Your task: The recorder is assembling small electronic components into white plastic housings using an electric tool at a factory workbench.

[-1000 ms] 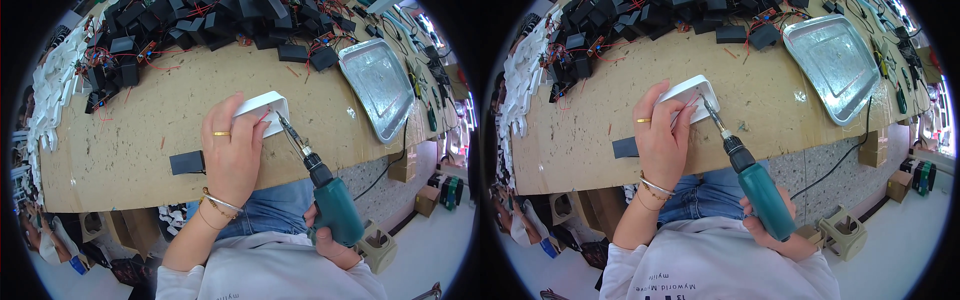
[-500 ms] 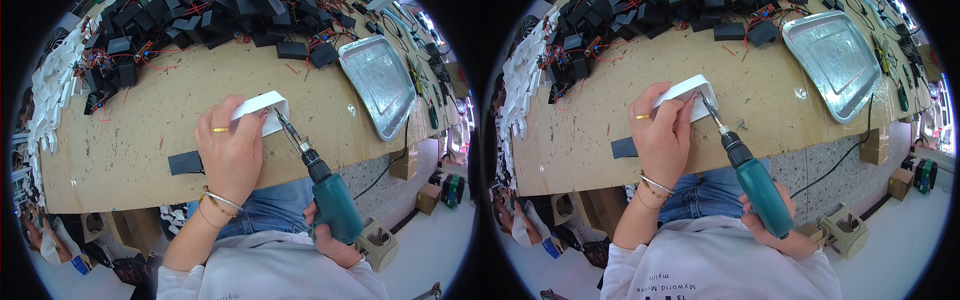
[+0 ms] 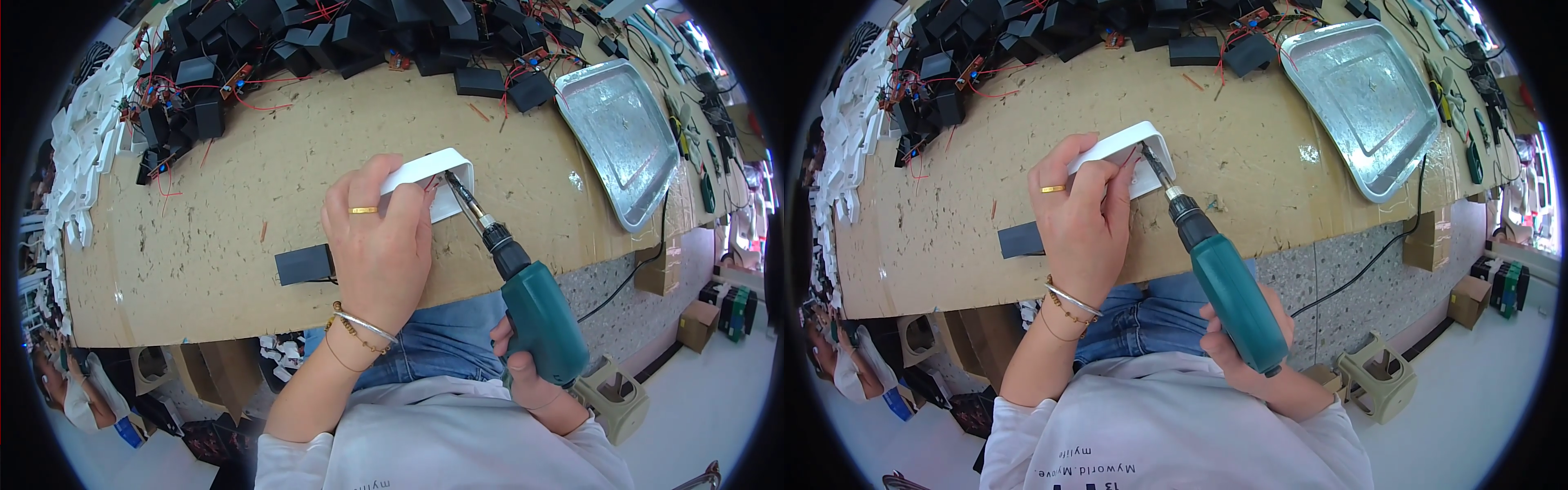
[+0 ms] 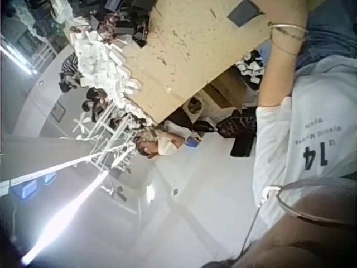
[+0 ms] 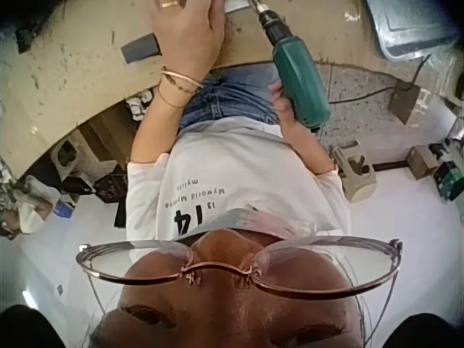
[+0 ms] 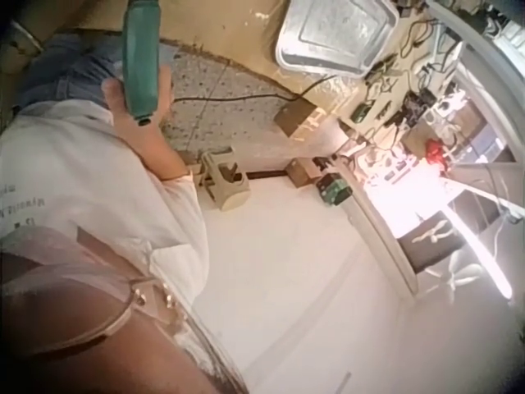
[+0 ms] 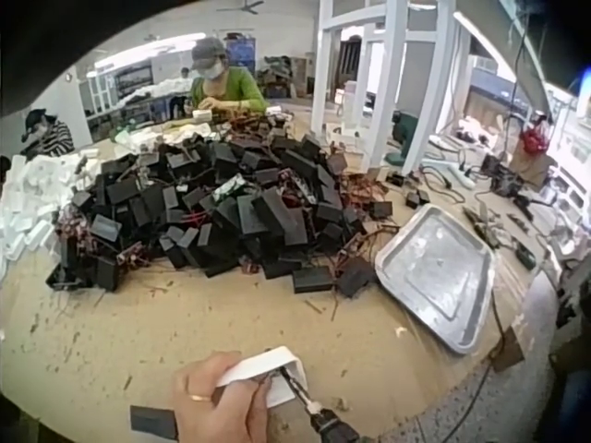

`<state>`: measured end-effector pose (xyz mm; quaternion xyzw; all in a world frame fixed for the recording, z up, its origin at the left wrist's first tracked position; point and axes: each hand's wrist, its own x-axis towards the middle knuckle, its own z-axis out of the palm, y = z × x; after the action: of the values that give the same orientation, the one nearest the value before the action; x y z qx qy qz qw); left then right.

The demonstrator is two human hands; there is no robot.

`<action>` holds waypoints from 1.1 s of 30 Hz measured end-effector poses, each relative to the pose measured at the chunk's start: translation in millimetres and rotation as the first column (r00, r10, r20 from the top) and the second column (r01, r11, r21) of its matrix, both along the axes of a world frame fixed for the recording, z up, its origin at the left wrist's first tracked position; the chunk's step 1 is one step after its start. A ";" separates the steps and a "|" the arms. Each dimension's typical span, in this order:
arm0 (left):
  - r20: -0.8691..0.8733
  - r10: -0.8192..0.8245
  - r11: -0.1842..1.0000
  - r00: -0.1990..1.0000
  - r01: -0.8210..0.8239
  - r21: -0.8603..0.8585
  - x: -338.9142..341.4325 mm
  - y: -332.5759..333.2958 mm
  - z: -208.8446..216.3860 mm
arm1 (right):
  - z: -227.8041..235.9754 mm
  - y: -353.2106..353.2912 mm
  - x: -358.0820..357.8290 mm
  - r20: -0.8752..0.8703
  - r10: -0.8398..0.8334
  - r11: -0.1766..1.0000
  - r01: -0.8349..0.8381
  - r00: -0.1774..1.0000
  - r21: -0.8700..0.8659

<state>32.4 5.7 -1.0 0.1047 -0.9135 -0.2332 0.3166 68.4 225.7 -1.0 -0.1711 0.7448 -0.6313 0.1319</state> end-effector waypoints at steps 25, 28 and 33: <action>-0.018 0.000 1.000 1.000 0.000 -0.024 -0.8 0.0 2.8 | 0.9 -1.1 -0.6 -0.029 0.007 1.000 -0.007 1.000 -0.011; -0.023 -0.006 1.000 1.000 0.005 -0.019 -0.5 -0.1 2.9 | -0.1 -0.3 -0.1 -0.024 0.009 1.000 -0.010 1.000 -0.018; -0.019 -0.001 1.000 1.000 0.001 -0.013 -0.5 -0.2 3.2 | 1.4 -0.4 -0.9 -0.039 0.019 1.000 -0.019 0.999 -0.011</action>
<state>31.8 5.5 2.2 0.1002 -0.9120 -0.2284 0.3257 67.5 225.3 0.4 -0.1913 0.7420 -0.6308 0.1223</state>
